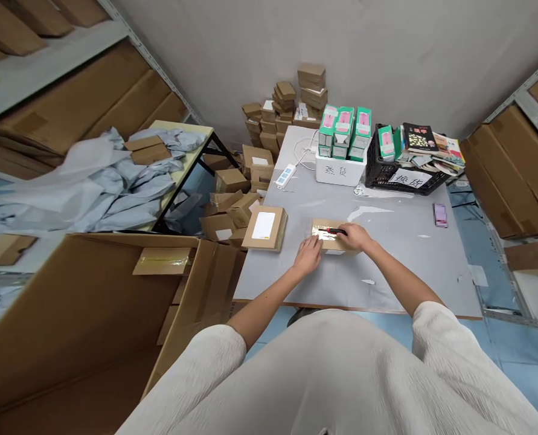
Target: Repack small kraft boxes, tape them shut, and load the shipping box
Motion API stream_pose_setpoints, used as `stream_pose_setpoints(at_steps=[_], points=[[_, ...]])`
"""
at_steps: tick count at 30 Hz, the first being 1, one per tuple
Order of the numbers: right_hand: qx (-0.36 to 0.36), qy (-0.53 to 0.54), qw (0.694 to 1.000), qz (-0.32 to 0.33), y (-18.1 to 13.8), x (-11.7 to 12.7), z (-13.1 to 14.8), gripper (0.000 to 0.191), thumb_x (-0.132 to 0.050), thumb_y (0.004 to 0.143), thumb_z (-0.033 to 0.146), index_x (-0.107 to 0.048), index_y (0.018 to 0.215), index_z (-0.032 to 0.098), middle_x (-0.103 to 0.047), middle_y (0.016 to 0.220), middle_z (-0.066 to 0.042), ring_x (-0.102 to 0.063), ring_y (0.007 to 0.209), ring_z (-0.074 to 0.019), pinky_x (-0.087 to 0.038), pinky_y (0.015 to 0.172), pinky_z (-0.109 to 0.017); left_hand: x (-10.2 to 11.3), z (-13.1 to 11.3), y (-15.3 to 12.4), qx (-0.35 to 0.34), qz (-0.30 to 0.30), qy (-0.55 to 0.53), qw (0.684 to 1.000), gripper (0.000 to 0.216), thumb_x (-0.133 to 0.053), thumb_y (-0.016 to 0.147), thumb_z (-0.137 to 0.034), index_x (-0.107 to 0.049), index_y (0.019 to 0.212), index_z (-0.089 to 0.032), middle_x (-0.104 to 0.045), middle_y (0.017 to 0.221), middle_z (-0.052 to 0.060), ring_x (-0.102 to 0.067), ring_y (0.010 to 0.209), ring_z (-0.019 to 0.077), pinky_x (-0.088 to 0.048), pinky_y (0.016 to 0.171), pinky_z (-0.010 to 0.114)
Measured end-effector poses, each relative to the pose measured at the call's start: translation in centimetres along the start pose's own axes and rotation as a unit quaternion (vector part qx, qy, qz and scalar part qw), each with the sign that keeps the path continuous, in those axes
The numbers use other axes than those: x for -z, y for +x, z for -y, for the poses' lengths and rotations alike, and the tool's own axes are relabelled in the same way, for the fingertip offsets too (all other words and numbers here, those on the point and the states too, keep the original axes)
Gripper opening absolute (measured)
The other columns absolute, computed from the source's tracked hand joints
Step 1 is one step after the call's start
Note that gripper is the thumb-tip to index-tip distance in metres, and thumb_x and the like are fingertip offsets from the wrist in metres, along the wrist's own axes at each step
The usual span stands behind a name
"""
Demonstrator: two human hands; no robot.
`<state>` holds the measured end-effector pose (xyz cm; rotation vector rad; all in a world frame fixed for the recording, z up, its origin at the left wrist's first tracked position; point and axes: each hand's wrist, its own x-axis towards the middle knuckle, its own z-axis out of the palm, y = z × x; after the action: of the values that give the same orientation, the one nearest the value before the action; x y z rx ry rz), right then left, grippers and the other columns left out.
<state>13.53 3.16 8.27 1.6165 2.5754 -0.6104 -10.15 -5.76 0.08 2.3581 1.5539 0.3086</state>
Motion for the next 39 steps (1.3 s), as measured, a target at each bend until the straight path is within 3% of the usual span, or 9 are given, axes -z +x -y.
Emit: stream_pose_setpoints(at_steps=[7, 22, 29, 39], points=[[0.006, -0.059, 0.998, 0.015, 1.4, -0.3, 1.6, 0.033, -0.054, 0.107, 0.04, -0.081, 0.119, 0.025, -0.081, 0.121, -0.01, -0.072, 0.109, -0.0289, -0.048, 0.083, -0.033, -0.9, 1.0, -0.6, -0.02, 0.014, -0.024, 0.999, 0.076, -0.055, 0.097, -0.014, -0.04, 0.17, -0.021, -0.044, 0.177, 0.018, -0.036, 0.167, 0.0311, -0.027, 0.136, 0.054], [0.003, -0.091, 0.995, 0.038, 2.0, -0.6, 2.2, 0.034, -0.053, 0.109, 0.035, -0.079, 0.127, 0.024, -0.079, 0.125, -0.012, -0.072, 0.114, -0.0298, -0.049, 0.086, -0.033, -1.2, 1.3, -0.5, -0.032, 0.022, -0.021, 0.999, 0.077, -0.059, 0.094, -0.014, -0.042, 0.17, -0.02, -0.044, 0.177, 0.018, -0.035, 0.168, 0.0311, -0.028, 0.136, 0.054], [0.001, -0.081, 0.995, 0.049, 2.6, -1.3, 2.8, 0.033, -0.053, 0.111, 0.039, -0.08, 0.121, 0.022, -0.079, 0.123, -0.016, -0.073, 0.111, -0.0317, -0.051, 0.089, -0.035, -1.0, 1.1, -0.8, -0.025, 0.031, -0.016, 0.999, 0.076, -0.055, 0.095, -0.013, -0.043, 0.169, -0.017, -0.04, 0.179, 0.019, -0.033, 0.169, 0.0303, -0.026, 0.136, 0.053], [-0.019, -0.113, 0.99, 0.081, 3.0, 0.0, 2.5, 0.03, -0.056, 0.108, 0.035, -0.082, 0.12, 0.025, -0.079, 0.122, -0.016, -0.074, 0.11, -0.0334, -0.052, 0.089, -0.038, -0.9, 0.6, -0.8, -0.008, 0.047, 0.01, 0.999, 0.078, -0.051, 0.095, -0.013, -0.038, 0.173, -0.015, -0.037, 0.18, 0.019, -0.032, 0.17, 0.0301, -0.024, 0.137, 0.057]])
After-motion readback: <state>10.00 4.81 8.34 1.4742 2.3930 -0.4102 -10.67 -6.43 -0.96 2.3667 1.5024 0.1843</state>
